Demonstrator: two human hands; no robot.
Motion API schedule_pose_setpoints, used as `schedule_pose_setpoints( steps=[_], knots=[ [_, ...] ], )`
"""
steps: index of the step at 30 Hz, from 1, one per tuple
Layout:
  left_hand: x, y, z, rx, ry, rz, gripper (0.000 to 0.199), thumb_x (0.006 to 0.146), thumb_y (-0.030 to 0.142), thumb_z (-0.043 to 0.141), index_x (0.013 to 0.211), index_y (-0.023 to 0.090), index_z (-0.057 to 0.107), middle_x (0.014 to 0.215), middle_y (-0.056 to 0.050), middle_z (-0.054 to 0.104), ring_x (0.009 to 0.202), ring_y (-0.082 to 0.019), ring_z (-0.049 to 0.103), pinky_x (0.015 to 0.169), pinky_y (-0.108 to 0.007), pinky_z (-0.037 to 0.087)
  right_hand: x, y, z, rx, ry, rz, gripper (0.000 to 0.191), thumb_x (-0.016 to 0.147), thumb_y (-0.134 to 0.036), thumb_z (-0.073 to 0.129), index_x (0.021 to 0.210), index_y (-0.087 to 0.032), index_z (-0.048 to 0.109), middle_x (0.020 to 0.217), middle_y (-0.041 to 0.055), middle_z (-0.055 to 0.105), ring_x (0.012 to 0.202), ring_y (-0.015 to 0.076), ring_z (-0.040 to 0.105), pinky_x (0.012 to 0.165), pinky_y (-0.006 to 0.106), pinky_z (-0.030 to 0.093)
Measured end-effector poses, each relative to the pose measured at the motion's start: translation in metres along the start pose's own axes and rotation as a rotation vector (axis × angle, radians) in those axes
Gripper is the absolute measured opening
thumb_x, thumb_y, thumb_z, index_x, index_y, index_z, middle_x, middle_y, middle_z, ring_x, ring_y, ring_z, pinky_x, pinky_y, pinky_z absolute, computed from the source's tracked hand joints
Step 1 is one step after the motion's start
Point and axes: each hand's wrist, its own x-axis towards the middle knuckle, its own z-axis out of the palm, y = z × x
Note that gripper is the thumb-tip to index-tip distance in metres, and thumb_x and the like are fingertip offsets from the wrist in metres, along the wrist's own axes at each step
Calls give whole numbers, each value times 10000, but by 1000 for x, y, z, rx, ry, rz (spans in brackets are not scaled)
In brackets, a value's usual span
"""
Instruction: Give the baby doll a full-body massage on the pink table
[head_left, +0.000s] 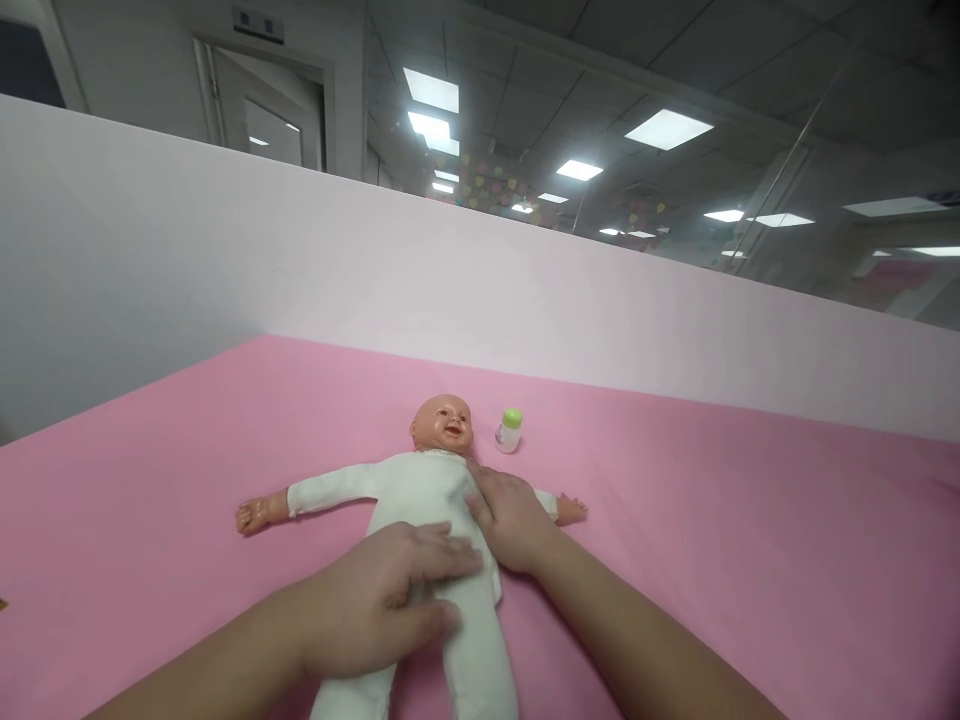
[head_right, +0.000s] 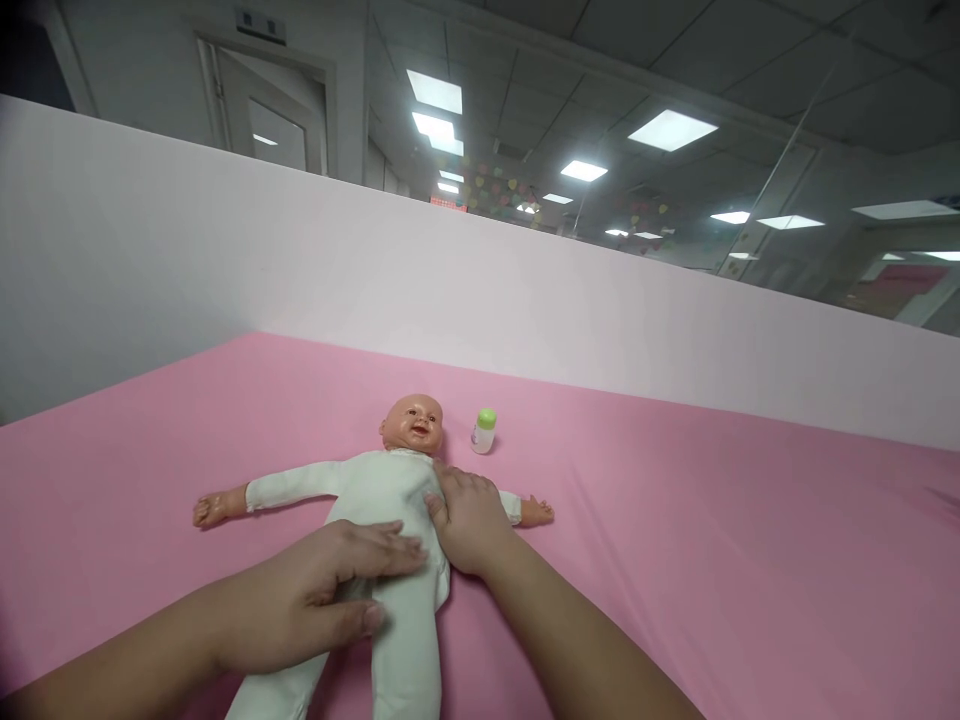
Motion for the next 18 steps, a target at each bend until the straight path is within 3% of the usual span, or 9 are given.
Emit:
schedule_pose_setpoints(
  steps=[3,6,12,18],
  knots=[
    [6,-18,2,170,-31,-111,616,1030,523,569,1613,344,478,1676,-43,416,1550,-333,376,1303,-539,223,0,0,2,2,-7,11,545,1095,-391,412,1612,-223,436,1474,145,624,1318,327,588,1114,471,404],
    [14,-43,6,290,-9,-212,703,1057,631,443,1676,312,347,1737,-40,248,1613,-311,213,1321,-545,135,1,-2,1,28,-7,8,536,1088,-371,417,1607,-244,449,1490,128,617,1307,322,597,1105,473,415],
    [23,-79,5,398,172,-372,746,1065,673,344,1678,248,349,1731,-68,281,1615,-315,210,1312,-575,143,1,-6,-6,107,1,-27,542,1071,-412,465,1593,-264,470,1420,107,673,1245,331,635,1070,474,446],
    [20,-82,6,420,249,-392,718,1069,609,380,1662,204,384,1698,-80,377,1580,-286,317,1313,-507,204,-1,-6,-8,174,28,-59,514,1061,-403,491,1557,-272,511,1381,95,696,1211,321,653,1044,453,466]
  ],
)
